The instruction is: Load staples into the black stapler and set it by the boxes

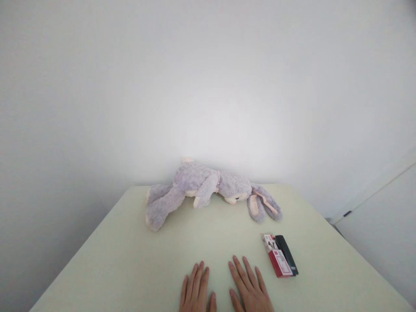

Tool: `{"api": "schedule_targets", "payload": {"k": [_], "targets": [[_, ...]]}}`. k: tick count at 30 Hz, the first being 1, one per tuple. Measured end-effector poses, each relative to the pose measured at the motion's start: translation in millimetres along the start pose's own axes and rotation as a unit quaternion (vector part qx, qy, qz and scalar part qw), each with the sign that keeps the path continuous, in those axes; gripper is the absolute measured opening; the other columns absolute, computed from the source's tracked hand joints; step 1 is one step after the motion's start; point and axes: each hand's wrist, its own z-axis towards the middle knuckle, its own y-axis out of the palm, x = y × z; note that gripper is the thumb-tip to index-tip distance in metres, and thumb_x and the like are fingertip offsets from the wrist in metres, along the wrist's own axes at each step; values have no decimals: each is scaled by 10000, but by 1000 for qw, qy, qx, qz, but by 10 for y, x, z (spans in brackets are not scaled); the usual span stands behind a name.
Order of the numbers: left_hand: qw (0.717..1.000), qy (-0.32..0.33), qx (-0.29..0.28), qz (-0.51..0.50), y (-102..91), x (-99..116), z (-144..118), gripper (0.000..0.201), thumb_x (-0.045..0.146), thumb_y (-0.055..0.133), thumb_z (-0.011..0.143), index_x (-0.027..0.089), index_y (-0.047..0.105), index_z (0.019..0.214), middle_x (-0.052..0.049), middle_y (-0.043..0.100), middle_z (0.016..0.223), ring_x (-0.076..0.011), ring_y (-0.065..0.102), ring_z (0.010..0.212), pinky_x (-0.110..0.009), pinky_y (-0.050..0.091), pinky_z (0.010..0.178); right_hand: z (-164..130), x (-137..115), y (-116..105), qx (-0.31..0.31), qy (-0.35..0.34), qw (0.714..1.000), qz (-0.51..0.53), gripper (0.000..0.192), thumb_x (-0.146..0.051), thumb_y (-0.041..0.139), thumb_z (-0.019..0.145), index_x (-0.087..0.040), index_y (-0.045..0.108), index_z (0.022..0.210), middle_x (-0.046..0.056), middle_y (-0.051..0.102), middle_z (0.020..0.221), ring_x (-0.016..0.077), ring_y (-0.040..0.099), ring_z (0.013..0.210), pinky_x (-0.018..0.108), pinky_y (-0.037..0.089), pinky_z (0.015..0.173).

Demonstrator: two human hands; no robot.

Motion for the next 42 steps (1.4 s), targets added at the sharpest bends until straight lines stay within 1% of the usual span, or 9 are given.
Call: {"api": "schedule_targets", "payload": {"k": [5,11,15,28,33,36,38,40,42], "targets": [[1000,-16,-14,-8,-54,47,17,740,296,479,925,300,218,1618,-39,482,1577,-286,495,1413,-530,404,1131,16,-11,-113,-15,-2,1000,7,724,-449,461,987,-353,119,1618,-2,352,1614,336,459,1435,551,379,1119],[998,34,-43,7,-214,2,67,674,340,489,966,281,274,1603,-38,448,1600,-267,462,1441,-486,428,1113,4,-27,-209,-45,14,998,40,678,-457,411,1021,-373,90,1612,-26,292,1642,317,371,1494,546,345,1166],[999,43,-26,22,-276,28,89,678,353,501,967,254,280,1600,-49,442,1604,-258,432,1461,-483,406,1127,-13,-31,-228,-49,16,997,54,677,-466,402,1029,-368,73,1613,-25,264,1652,321,337,1510,564,349,1172],[996,12,-86,18,-475,149,151,666,347,462,1000,270,215,1614,-24,364,1648,-227,347,1513,-467,354,1187,-17,-53,-276,-71,42,992,98,659,-442,369,1045,-378,44,1614,-36,177,1672,319,228,1548,624,308,1208],[995,-6,-93,-25,-513,158,167,628,337,475,989,287,297,1590,-19,421,1621,-244,384,1488,-489,350,1188,-7,-72,-320,-78,56,984,150,653,-418,396,1038,-399,89,1614,-37,197,1674,328,206,1553,656,263,1221],[984,-94,-116,-96,-618,357,312,508,343,448,993,285,480,1496,-54,565,1497,-279,502,1374,-511,410,1115,-3,-69,-373,-78,67,972,212,584,-393,427,1031,-391,269,1594,-22,299,1657,327,242,1545,666,260,1221],[959,-149,-162,-180,-679,622,478,447,361,415,999,276,591,1400,-88,653,1345,-296,575,1255,-510,445,1046,-12,13,-470,-62,80,954,281,489,-370,426,1036,-358,445,1525,7,435,1602,286,352,1508,579,345,1212],[917,-149,-220,-296,-691,954,673,441,397,403,997,246,645,1334,-110,678,1272,-301,585,1218,-499,417,1076,-36,217,-620,-12,110,934,339,416,-378,440,1034,-321,574,1423,45,558,1510,249,472,1431,479,422,1175],[900,-150,-235,-335,-640,1294,881,458,426,383,1003,234,652,1320,-106,686,1277,-278,588,1228,-453,384,1122,-66,550,-794,69,179,916,353,388,-436,492,1008,-297,641,1337,81,629,1415,256,554,1334,459,454,1132]]}}
